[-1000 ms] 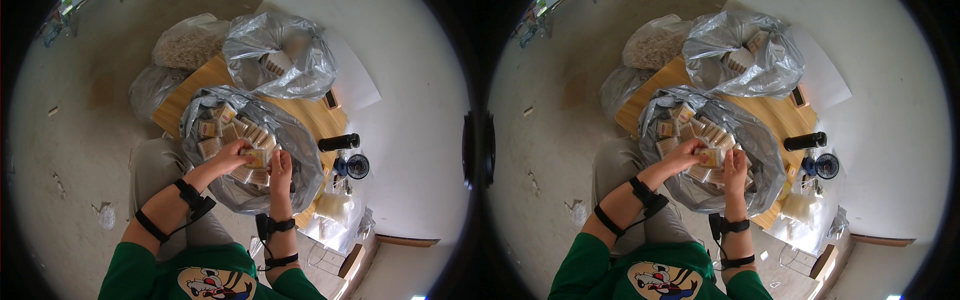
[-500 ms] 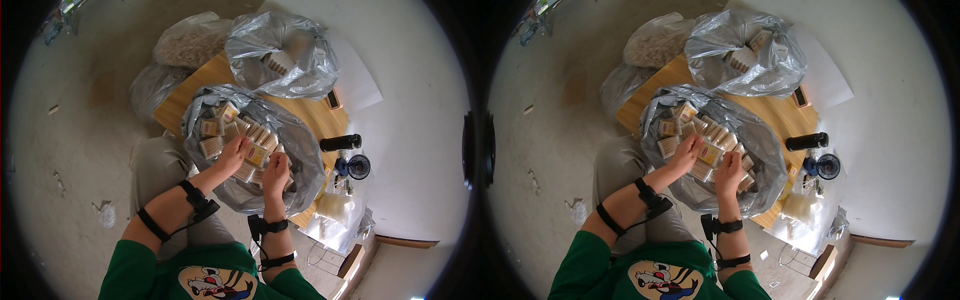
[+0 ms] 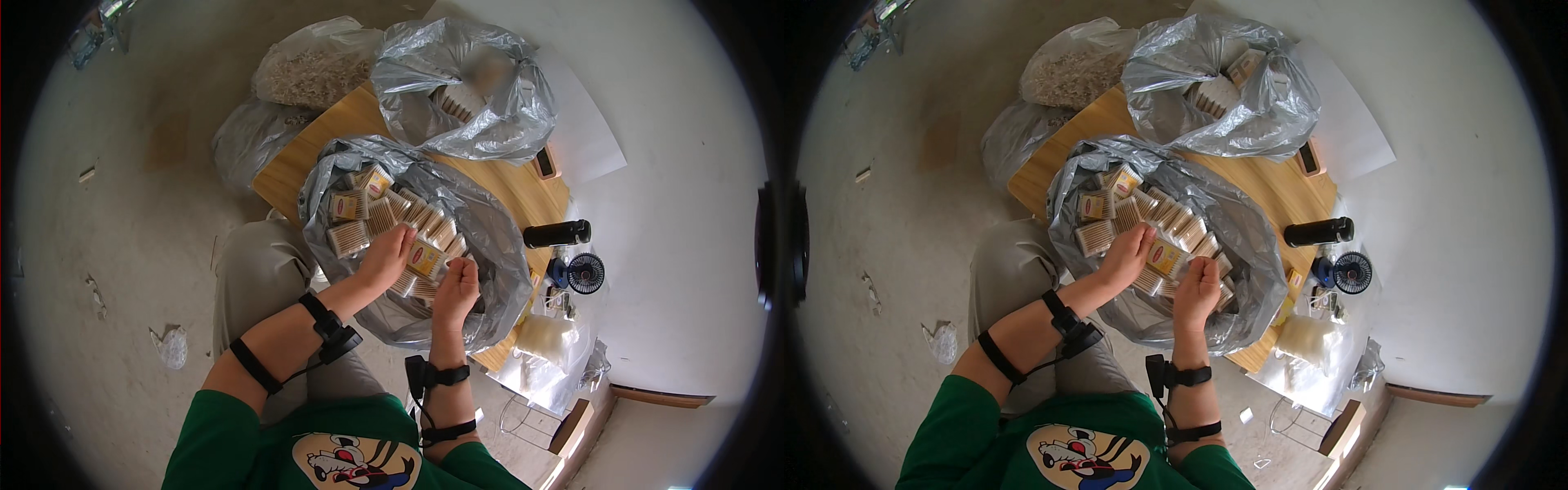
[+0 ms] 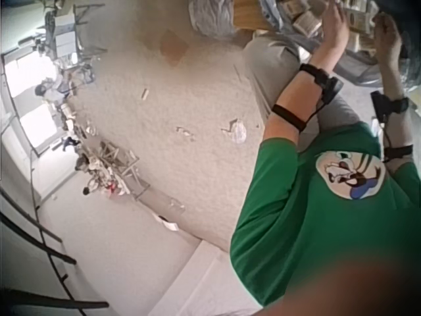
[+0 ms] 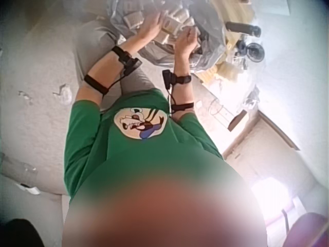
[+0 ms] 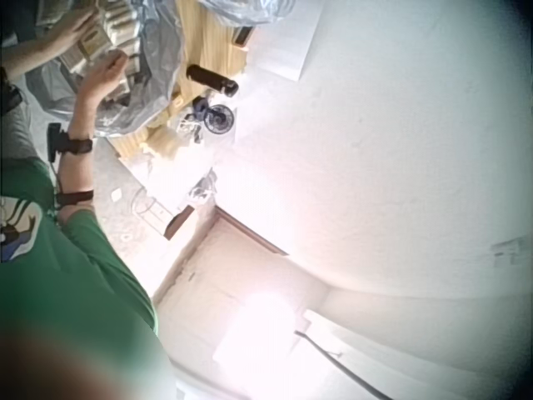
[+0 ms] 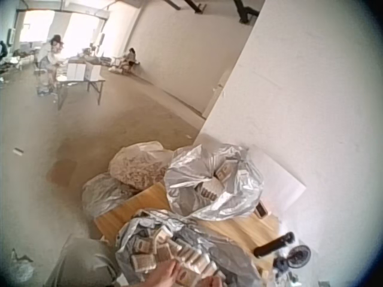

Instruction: The person is manually sorting and packaging small cotton-tipped swabs into small individual plastic bags and larger containers.

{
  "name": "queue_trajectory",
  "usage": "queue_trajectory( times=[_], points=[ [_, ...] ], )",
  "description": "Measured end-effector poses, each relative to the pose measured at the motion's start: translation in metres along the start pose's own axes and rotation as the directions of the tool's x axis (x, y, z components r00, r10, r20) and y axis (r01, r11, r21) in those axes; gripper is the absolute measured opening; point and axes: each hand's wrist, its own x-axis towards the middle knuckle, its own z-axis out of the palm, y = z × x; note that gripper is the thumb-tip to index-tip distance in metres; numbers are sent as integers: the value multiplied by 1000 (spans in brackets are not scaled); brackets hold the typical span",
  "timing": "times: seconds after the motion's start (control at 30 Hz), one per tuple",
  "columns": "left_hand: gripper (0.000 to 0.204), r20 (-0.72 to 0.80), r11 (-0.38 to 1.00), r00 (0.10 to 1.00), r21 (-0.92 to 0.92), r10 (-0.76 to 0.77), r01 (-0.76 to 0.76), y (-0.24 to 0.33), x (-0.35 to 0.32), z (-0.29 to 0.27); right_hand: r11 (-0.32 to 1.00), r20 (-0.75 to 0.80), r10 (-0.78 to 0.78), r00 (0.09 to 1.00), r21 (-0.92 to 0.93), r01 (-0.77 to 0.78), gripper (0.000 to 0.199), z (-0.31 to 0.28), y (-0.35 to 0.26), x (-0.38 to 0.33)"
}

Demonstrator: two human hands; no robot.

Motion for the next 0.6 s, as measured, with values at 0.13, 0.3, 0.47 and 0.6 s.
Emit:
queue_trajectory(
  times=[0.13,0.3,0.47,0.6],
  points=[
    [32,35,1000,999,4,-25,25,3,3,2,991,9,116,993,59,-116,17,-6,17,2],
    [40,-23,996,996,17,-86,86,-10,19,-18,937,-81,219,972,297,-186,22,-32,8,18],
    [31,43,988,999,152,-20,14,-19,12,-14,997,-47,42,998,-63,-45,19,-41,9,26],
    [12,2,932,972,285,234,-224,-6,10,-19,972,-7,-71,997,-227,67,14,-41,9,22]
  ],
)
